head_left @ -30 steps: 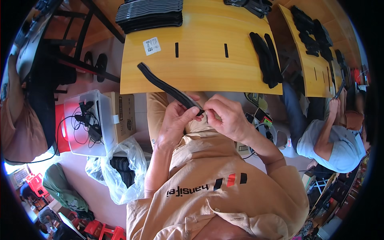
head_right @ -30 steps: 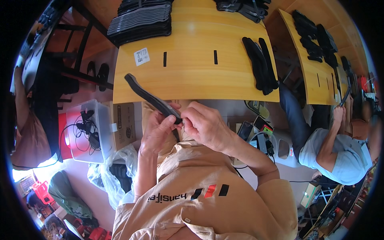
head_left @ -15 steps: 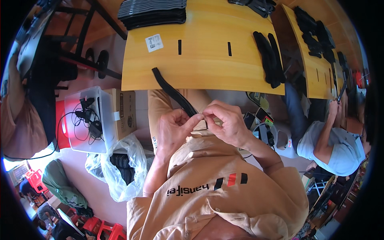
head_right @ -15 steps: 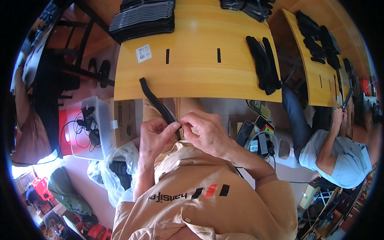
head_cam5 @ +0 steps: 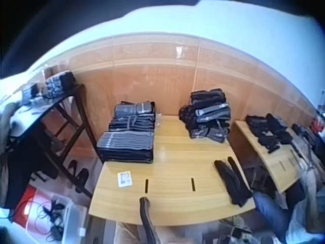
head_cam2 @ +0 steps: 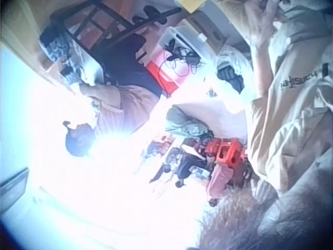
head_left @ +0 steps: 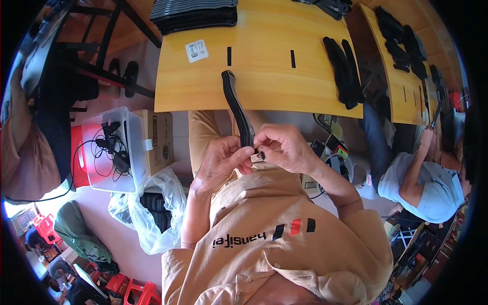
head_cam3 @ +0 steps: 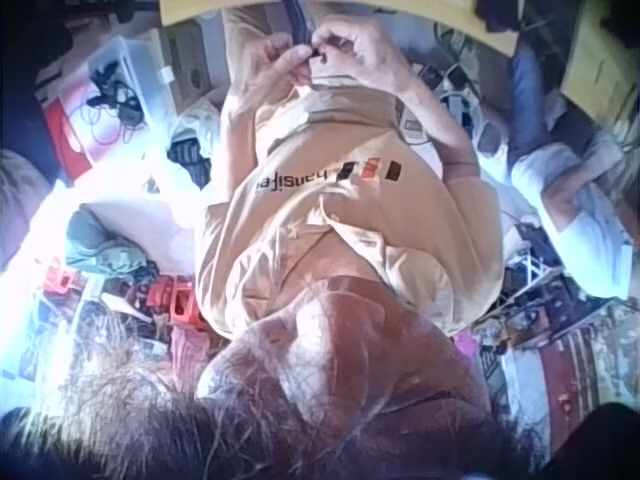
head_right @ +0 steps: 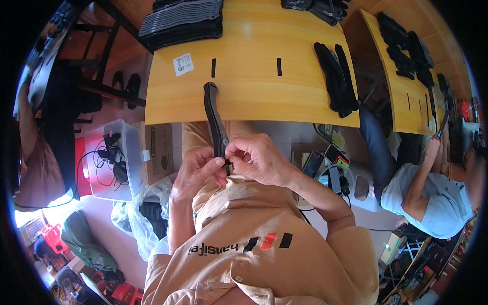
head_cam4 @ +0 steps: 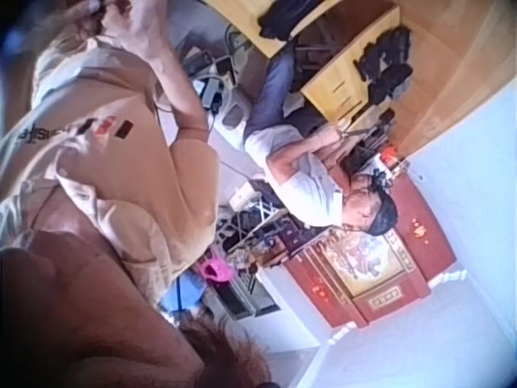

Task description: Assembling plastic buckles and components onto fabric straps at a workstation.

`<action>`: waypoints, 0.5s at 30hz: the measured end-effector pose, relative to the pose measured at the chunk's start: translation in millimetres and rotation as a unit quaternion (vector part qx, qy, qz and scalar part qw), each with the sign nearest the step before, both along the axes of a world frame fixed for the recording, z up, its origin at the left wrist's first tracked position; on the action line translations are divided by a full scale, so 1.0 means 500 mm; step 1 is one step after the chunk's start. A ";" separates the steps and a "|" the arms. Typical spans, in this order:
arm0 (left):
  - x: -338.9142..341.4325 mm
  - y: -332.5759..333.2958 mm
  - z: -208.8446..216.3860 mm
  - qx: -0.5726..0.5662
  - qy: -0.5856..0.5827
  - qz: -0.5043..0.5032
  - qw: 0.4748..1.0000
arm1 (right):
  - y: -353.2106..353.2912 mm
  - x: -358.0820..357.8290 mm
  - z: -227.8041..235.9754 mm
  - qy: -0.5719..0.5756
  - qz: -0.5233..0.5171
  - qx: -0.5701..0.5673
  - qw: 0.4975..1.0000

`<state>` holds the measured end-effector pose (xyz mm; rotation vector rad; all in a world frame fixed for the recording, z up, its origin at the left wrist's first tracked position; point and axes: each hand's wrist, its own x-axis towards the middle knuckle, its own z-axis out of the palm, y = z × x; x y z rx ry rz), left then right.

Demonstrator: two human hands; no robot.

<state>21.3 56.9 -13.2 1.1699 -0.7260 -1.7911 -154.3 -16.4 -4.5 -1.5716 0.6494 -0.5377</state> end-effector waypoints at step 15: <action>-0.032 -0.004 -0.037 -0.066 -0.031 0.059 0.996 | 0.027 0.013 0.013 0.109 -0.095 -0.344 0.928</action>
